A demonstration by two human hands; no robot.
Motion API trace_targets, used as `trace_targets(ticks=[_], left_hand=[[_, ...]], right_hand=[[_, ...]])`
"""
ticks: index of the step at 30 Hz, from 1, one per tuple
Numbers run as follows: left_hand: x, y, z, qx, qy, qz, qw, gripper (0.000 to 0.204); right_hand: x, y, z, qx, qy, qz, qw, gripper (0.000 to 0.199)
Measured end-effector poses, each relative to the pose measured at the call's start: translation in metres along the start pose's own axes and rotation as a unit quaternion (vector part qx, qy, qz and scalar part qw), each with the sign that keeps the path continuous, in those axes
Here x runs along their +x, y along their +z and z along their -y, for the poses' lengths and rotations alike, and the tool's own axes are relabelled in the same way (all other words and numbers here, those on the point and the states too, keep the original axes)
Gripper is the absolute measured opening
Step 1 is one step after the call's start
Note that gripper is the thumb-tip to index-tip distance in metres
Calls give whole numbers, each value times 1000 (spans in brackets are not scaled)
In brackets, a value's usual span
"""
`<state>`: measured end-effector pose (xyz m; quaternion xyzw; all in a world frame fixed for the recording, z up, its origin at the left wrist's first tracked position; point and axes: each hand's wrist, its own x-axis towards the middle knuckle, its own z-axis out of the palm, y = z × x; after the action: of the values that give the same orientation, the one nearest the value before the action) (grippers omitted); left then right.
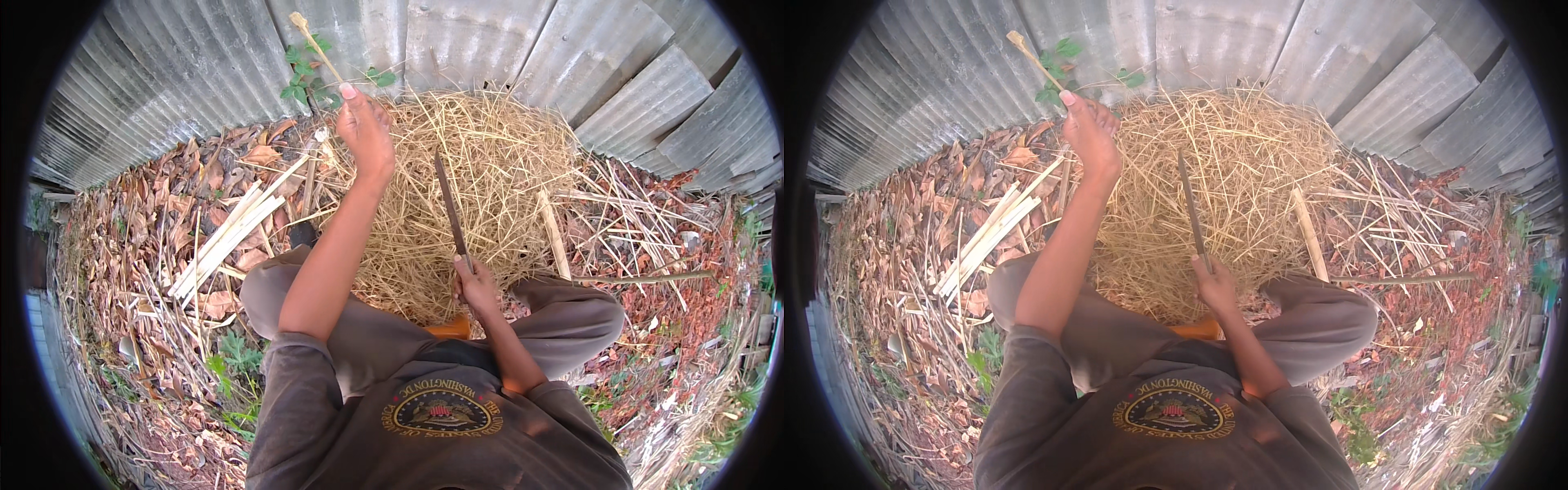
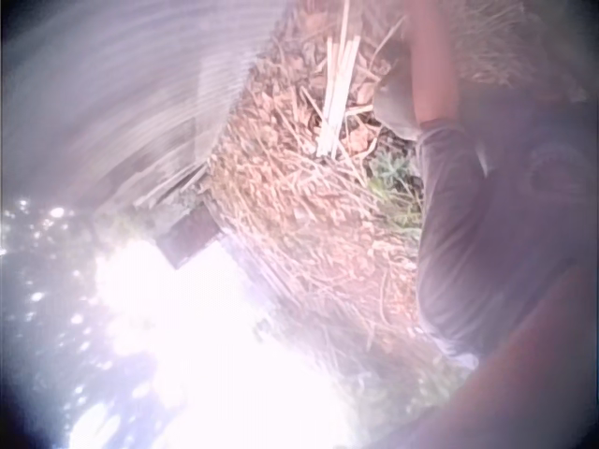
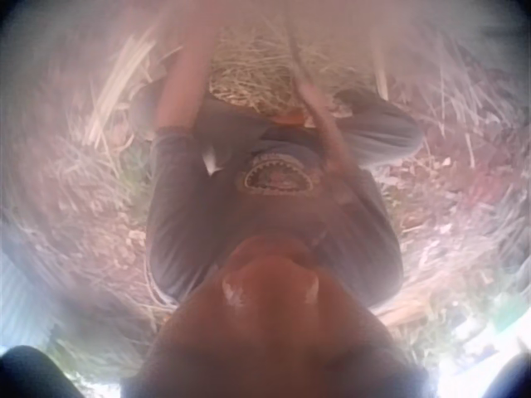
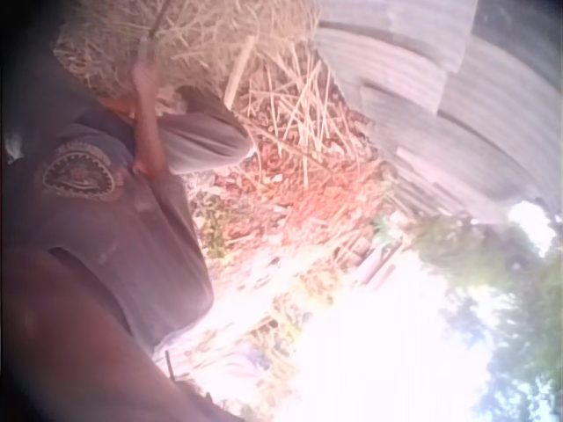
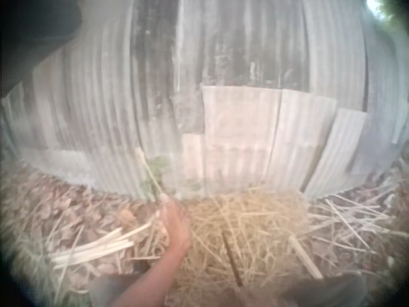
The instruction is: The person sits on the ground and uses a blue utility knife to shave thin strips from a long bamboo stick. They then switch to a machete to split the bamboo lengthwise before returning to the utility knife to continue shaving the stick.
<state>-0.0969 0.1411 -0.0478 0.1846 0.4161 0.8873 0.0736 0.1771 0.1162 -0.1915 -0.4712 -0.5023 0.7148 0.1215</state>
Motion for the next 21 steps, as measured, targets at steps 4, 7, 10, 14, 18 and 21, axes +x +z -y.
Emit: trace_targets(ticks=[4,7,10,14,18,21], left_hand=[[-3,12,-2,16,20,4,1000,48],[-4,10,-1,18,7,16,1000,51],[-2,4,0,-6,-7,29,1000,57],[-1,6,7,-44,-6,7,999,59],[-3,14,10,-57,2,-24,998,61],[-5,4,15,-49,4,-20,999,60]], right_hand=[[25,-1,-40,-219,-77,-10,973,29],[20,5,-47,-223,-133,-40,965,29],[14,16,-28,-209,-202,-17,957,25],[27,40,-15,-232,-245,-19,941,26],[34,53,-10,-154,-83,-22,984,24],[15,71,4,-121,-176,-3,977,24]])
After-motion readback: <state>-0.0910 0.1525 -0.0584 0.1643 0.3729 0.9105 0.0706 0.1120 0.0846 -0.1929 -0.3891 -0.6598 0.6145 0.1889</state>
